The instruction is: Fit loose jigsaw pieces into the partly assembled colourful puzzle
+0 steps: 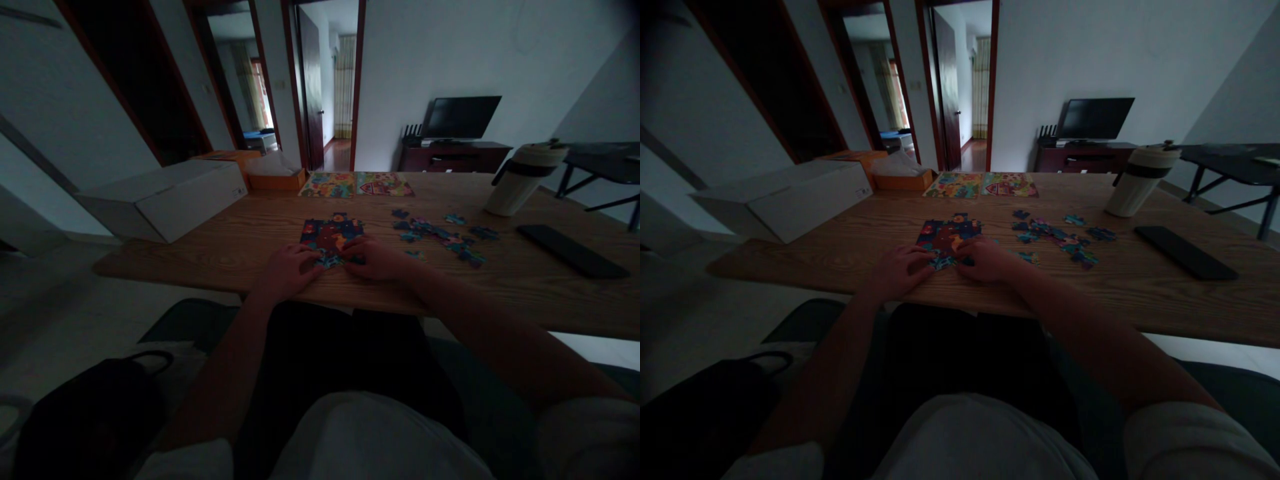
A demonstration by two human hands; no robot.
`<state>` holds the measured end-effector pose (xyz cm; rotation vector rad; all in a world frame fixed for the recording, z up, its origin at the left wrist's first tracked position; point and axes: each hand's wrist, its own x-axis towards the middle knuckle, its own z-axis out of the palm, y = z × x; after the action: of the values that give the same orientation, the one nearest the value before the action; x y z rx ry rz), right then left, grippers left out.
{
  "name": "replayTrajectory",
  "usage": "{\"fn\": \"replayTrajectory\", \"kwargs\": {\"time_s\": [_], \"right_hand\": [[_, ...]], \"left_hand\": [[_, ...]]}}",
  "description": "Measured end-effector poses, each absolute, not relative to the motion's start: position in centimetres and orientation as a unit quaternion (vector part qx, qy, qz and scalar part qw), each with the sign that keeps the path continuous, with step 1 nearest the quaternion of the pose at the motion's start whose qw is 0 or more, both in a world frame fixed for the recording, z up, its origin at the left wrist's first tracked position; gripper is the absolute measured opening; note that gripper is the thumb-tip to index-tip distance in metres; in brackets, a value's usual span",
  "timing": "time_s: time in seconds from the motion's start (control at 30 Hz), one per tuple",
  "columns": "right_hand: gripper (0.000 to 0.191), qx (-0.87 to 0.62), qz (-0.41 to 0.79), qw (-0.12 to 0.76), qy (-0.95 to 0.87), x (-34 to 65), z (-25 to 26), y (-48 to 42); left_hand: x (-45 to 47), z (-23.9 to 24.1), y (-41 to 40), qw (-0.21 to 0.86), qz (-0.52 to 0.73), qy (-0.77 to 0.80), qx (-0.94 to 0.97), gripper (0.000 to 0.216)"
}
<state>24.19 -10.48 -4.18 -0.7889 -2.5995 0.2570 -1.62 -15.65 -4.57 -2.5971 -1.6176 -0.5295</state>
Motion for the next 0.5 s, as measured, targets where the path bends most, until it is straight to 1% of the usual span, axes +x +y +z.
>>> {"fn": "replayTrajectory", "kwargs": {"time_s": [0.1,0.27,0.5], "right_hand": [[0.026,-0.283,0.084,0.208,-0.932,24.2,-4.0,-10.8],[0.037,-0.253,0.080,0.202,-0.943,24.0,-3.6,-11.4],[0.034,-0.233,0.068,0.198,-0.950,23.6,-3.6,-11.7]], "left_hand": [[-1.6,-4.8,-15.6,0.020,-0.183,-0.546,-0.817,0.044],[-1.7,-4.7,-15.7,0.006,-0.183,-0.548,-0.816,0.037],[-1.7,-4.6,-15.6,0.015,-0.178,-0.538,-0.824,0.035]]}}
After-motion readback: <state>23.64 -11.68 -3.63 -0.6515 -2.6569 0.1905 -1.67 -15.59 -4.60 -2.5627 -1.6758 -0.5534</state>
